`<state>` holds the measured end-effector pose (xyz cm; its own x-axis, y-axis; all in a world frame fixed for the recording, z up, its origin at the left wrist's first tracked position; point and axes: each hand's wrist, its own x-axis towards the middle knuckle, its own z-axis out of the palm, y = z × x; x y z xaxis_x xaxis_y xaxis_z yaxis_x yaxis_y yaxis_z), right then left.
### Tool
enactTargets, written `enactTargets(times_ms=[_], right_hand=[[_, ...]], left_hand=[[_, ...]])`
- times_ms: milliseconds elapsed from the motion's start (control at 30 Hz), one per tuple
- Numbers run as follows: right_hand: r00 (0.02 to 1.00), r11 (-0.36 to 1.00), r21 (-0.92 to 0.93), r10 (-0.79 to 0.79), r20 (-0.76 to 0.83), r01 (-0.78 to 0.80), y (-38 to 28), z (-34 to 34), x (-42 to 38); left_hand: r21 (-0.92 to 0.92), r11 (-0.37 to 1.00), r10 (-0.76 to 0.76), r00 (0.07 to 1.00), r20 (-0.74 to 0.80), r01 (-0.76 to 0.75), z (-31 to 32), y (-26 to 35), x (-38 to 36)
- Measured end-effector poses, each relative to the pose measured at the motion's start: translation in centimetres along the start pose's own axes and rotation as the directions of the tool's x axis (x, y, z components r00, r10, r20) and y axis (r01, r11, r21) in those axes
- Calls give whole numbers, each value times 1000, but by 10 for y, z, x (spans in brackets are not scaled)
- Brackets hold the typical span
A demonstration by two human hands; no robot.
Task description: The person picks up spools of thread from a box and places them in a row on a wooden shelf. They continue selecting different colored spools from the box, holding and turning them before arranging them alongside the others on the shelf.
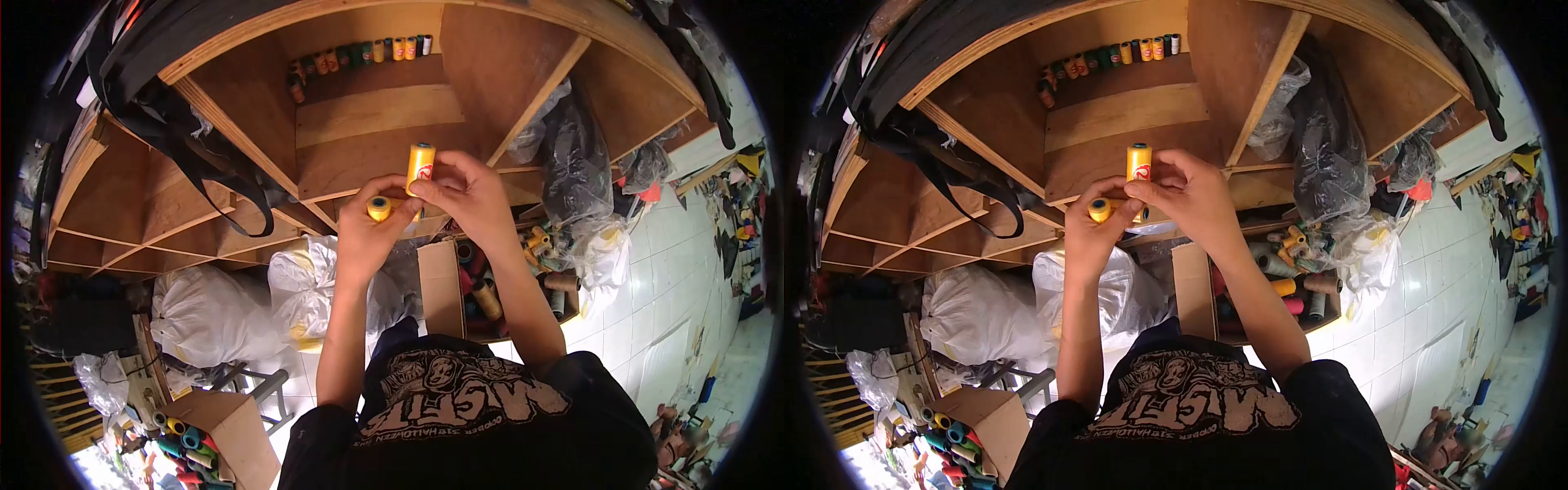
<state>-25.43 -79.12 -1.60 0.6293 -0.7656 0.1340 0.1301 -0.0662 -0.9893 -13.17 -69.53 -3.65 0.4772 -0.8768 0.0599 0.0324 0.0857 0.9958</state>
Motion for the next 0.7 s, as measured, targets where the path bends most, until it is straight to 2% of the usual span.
enactTargets(times_ms=[133,233,267,467,567,600,700], right_hand=[[996,997,65,-50,79,45,8,1,10],[990,996,67,42,136,-52,10,3,23],[993,1000,-3,26,119,-25,10,7,30],[995,997,-64,-44,95,50,67,48,109],[992,987,-114,-110,55,116,106,80,156],[990,981,-136,-137,31,140,116,91,170],[981,910,-372,-193,12,184,140,114,203]], left_hand=[[95,990,115,991,-70,-109,-4,-4,4],[55,996,82,992,-98,-77,-12,0,7],[11,998,56,986,-157,-55,-16,-2,9],[-175,984,-56,920,-389,-14,-48,-33,12],[-105,993,-91,904,-418,51,-63,-47,15],[5,1000,-4,893,-451,7,-64,-50,20],[321,945,213,856,-471,-59,-72,-63,47]])
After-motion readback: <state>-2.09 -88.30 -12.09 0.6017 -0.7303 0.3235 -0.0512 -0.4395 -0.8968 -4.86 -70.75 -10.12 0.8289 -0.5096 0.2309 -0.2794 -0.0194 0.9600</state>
